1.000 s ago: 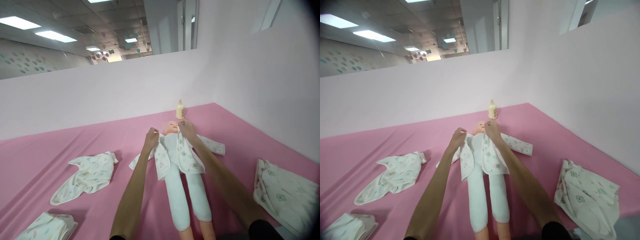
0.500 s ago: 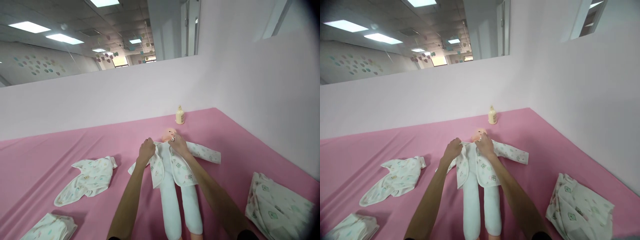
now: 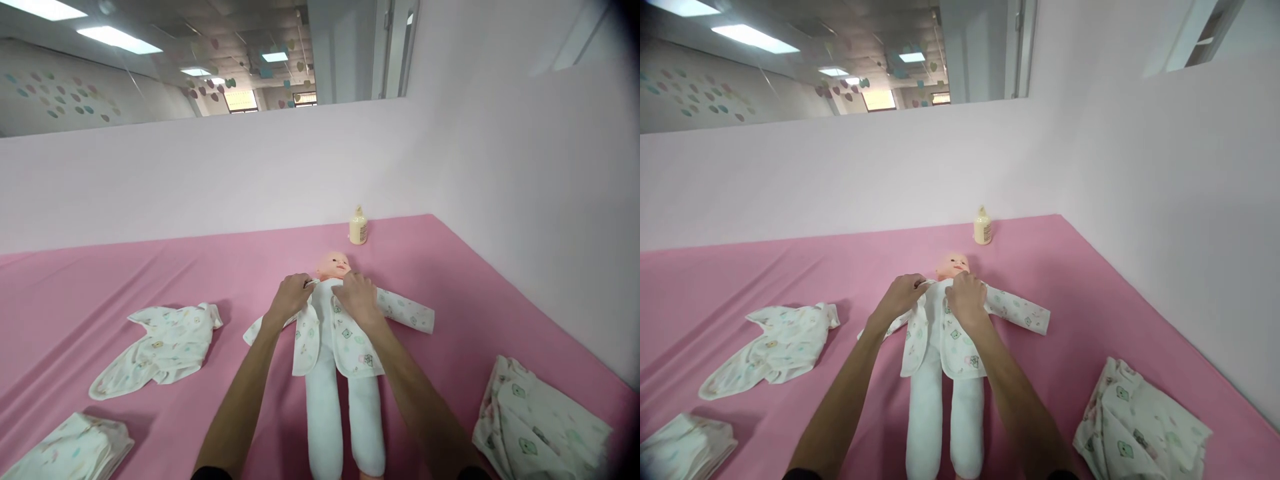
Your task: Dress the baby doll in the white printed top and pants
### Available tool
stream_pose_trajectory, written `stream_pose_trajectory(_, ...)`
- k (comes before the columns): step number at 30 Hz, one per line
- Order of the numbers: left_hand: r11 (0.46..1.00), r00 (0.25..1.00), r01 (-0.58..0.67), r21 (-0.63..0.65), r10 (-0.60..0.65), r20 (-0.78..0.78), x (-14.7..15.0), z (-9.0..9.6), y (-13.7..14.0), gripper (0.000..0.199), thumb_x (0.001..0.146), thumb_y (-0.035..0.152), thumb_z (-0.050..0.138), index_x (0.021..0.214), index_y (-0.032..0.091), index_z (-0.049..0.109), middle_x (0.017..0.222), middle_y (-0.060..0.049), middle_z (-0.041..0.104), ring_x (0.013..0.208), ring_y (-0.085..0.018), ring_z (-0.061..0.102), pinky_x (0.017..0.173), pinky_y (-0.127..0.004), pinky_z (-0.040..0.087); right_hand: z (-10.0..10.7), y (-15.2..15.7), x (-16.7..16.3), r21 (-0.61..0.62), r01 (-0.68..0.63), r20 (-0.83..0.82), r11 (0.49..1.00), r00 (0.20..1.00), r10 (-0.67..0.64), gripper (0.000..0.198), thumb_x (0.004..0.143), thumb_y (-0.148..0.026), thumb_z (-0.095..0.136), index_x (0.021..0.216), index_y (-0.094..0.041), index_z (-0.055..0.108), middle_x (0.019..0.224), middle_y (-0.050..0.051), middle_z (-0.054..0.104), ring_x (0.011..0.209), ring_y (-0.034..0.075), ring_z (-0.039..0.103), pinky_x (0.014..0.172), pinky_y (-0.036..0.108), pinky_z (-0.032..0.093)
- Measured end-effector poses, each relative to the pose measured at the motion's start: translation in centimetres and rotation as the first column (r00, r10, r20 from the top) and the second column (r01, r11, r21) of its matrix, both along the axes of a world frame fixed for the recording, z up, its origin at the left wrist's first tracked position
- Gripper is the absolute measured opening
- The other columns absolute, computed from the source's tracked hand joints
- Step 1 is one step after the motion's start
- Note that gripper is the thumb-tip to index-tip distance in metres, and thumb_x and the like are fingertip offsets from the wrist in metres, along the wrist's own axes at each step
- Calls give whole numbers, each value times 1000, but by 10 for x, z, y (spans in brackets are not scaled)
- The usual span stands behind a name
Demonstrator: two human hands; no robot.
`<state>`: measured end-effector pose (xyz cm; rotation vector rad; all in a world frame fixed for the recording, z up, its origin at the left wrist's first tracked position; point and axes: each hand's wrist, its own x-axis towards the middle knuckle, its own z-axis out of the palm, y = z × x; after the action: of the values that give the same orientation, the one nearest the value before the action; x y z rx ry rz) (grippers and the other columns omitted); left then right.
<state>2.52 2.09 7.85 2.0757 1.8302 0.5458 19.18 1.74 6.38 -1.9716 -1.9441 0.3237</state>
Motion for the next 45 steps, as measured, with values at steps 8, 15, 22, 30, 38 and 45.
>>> stream_pose_trajectory(8,999,999,-27,44,29,-26,3,1,-2,31,94,30,45,67,19,54,69,-4,59,67,-16,52,63,-28,26,4,2,9,-74,-29,-50,997,998,25,43,89,-48,61,113,-13,59,115,19,66,101,34,66,77,36,45)
stream_pose_trajectory(15,984,999,7,179,0,-38,20,-18,4,38,99,33,40,65,19,48,69,-3,59,64,-15,48,63,-29,26,-15,23,15,-8,-189,-112,982,976,187,9,90,-24,49,86,-20,56,90,7,67,80,21,60,64,30,34)
stream_pose_trajectory(22,969,998,60,238,-49,-49,47,-34,-3,33,102,22,36,87,19,65,93,-6,69,81,-17,60,71,-27,35,-16,33,28,122,-188,-400,975,889,221,20,84,-23,49,65,-22,42,62,-4,49,62,14,45,60,28,29)
stream_pose_trajectory(30,968,997,46,246,-27,-78,53,-40,-2,32,104,25,38,104,18,70,103,-6,71,89,-18,64,76,-29,40,-11,28,36,116,-209,-561,971,793,238,16,80,-30,55,67,-21,50,64,-4,57,65,15,52,62,27,37)
stream_pose_trajectory(38,957,998,55,284,-51,-20,55,-47,-1,33,105,29,38,108,17,69,109,-7,72,98,-19,65,82,-29,42,-32,3,32,189,12,-682,982,721,122,13,84,-31,58,77,-20,62,92,3,72,86,20,65,83,34,48)
stream_pose_trajectory(45,955,988,125,268,-96,-118,55,-49,-1,31,105,28,39,103,18,68,101,-6,71,89,-18,64,74,-29,40,-55,0,23,203,58,-788,977,602,128,17,85,-38,63,83,-21,64,103,6,74,96,21,68,91,36,51)
